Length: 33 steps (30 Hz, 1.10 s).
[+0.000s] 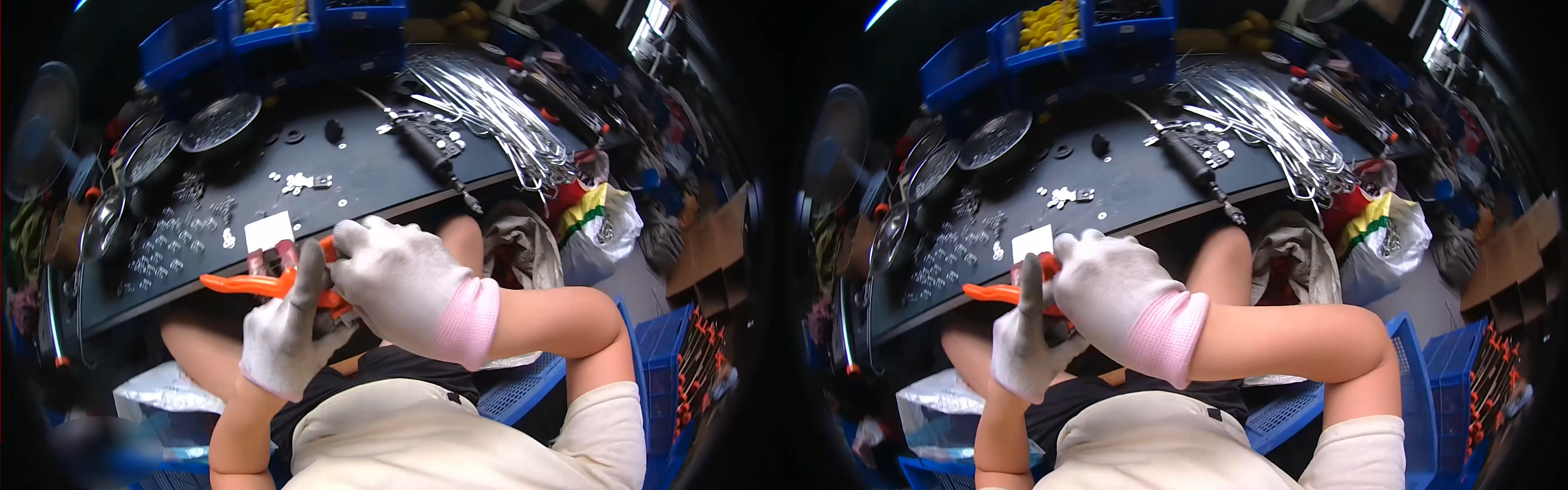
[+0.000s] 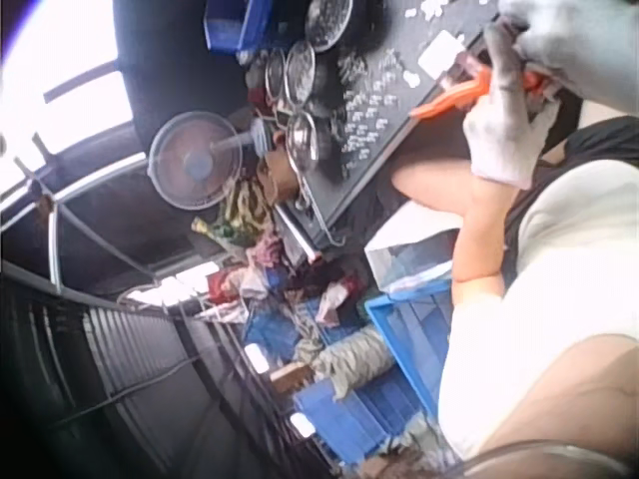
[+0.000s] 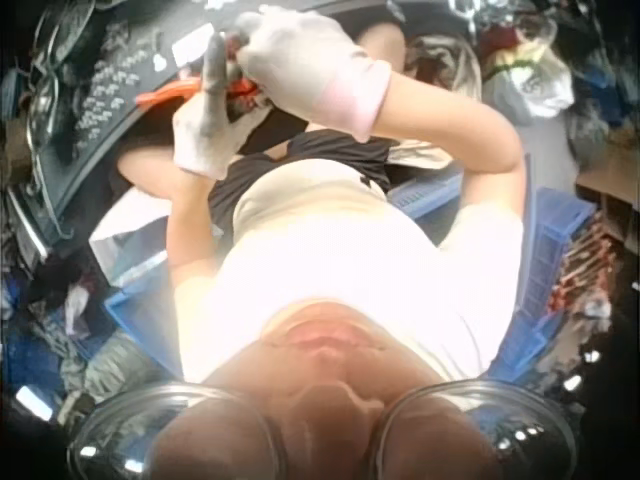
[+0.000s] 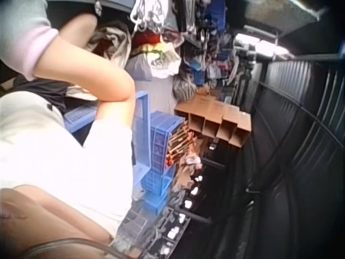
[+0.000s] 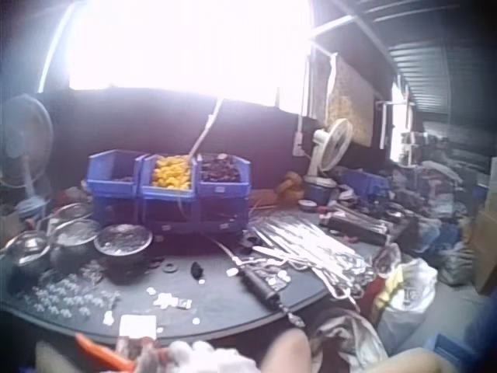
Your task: The recorder is assembling a manual applicator tool using springs, screws, and a pneumatic driver on an industrial workbench.
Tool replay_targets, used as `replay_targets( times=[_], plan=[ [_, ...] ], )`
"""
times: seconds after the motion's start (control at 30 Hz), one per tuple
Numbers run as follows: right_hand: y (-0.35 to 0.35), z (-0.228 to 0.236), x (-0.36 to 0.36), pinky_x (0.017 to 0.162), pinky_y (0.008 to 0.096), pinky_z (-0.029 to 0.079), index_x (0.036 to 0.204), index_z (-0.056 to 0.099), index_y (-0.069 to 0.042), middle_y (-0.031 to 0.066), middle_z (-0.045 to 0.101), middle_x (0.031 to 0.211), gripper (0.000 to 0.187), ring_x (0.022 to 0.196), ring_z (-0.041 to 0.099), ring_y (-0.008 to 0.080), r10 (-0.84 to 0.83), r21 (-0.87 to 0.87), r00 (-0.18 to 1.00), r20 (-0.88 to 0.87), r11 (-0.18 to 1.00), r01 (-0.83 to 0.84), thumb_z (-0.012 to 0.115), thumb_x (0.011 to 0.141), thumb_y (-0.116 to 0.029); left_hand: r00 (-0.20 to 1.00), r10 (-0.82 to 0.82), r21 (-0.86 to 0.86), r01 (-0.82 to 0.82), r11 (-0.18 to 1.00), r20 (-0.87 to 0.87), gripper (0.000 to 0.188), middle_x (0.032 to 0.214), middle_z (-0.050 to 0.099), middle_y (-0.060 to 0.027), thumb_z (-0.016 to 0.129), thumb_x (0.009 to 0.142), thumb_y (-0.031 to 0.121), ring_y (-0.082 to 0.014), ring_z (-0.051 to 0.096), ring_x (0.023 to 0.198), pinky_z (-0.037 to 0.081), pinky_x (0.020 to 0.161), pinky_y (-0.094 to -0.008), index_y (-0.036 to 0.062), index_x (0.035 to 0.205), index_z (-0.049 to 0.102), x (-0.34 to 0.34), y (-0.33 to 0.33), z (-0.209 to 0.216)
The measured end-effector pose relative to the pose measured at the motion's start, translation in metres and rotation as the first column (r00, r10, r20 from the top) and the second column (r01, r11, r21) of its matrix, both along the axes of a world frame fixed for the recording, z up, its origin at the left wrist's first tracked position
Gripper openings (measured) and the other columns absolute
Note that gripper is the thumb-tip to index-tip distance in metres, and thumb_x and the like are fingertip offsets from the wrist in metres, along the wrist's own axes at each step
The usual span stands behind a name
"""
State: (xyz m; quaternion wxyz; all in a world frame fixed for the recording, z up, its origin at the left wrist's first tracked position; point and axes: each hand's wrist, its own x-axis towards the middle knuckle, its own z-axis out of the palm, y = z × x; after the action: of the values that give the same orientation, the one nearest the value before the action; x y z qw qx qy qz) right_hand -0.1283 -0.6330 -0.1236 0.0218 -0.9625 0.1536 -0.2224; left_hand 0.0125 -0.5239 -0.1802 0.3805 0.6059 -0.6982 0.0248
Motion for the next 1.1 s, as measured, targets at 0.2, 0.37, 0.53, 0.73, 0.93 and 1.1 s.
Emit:
replay_targets(
  times=[0.2,0.37,0.53,0.73,0.93,1.1],
  plan=[
    [-0.141,-0.019,-0.052,0.066,0.0361,0.054,0.080,0.069,-0.003,0.0169,0.068,0.086,0.018,0.074,0.066,0.0292,-0.408,-0.003,0.885,0.226,0.908,0.419,0.064,0.082,-0.020,0.978,-0.007,0.066,0.021,0.998,-0.210,0.092,0.097,0.069,-0.0144,0.082,0.061,0.005,-0.0170,0.067,0.065,0.053,0.061,-0.0261,0.0039,0.141,0.036,-0.001,0.010,-0.016],
    [-0.329,-0.103,-0.165,0.084,0.0417,0.051,0.120,0.053,0.003,0.0222,0.064,0.106,0.042,0.098,0.065,0.0343,-0.954,-0.517,0.123,-0.274,0.254,0.818,0.056,0.087,-0.023,0.866,0.287,0.356,-0.138,0.924,-0.409,0.075,0.101,0.066,-0.0100,0.078,0.060,0.000,-0.0137,0.063,0.078,0.051,0.071,-0.0244,0.0015,0.130,0.049,0.009,0.038,-0.016],
    [-0.355,-0.077,-0.165,0.088,0.0439,0.050,0.128,0.049,0.002,0.0249,0.064,0.109,0.050,0.101,0.064,0.0370,-0.855,-0.273,0.257,-0.450,0.406,0.872,0.056,0.089,-0.028,0.853,0.353,0.279,-0.258,0.925,-0.385,0.070,0.106,0.063,-0.0111,0.076,0.060,-0.003,-0.0132,0.061,0.093,0.049,0.083,-0.0254,0.0001,0.126,0.053,0.011,0.039,-0.015],
    [-0.292,-0.045,-0.203,0.090,0.0452,0.045,0.109,0.061,-0.001,0.0260,0.062,0.110,0.043,0.109,0.057,0.0402,-0.849,0.052,0.397,-0.348,0.405,0.913,0.048,0.094,-0.039,0.749,0.349,0.361,-0.158,0.919,-0.563,0.071,0.108,0.063,-0.0103,0.073,0.059,-0.005,-0.0138,0.060,0.100,0.047,0.090,-0.0269,-0.0022,0.126,0.052,0.009,0.028,-0.009],
    [-0.087,-0.094,-0.233,0.059,0.0272,0.046,0.134,0.047,-0.007,0.0043,0.059,0.098,0.061,0.073,0.057,0.0124,-0.714,0.950,0.699,0.053,0.251,0.184,0.052,0.092,-0.051,0.587,0.216,0.169,-0.136,0.976,-0.780,0.074,0.123,0.055,-0.0121,0.067,0.060,-0.009,-0.0204,0.058,0.108,0.045,0.096,-0.0300,-0.0012,0.131,0.047,0.038,0.043,-0.023],
    [-0.078,-0.062,-0.164,0.040,0.0163,0.028,0.121,0.053,-0.008,-0.0025,0.049,0.072,0.040,0.047,0.036,0.0019,-0.702,0.732,0.466,0.539,0.116,-0.672,0.042,0.100,-0.041,0.728,0.157,0.104,-0.119,0.988,-0.668,0.066,0.117,0.057,-0.0120,0.064,0.068,-0.003,-0.0174,0.058,0.099,0.047,0.089,-0.0290,-0.0045,0.131,0.045,0.053,0.001,0.017]
  ],
)
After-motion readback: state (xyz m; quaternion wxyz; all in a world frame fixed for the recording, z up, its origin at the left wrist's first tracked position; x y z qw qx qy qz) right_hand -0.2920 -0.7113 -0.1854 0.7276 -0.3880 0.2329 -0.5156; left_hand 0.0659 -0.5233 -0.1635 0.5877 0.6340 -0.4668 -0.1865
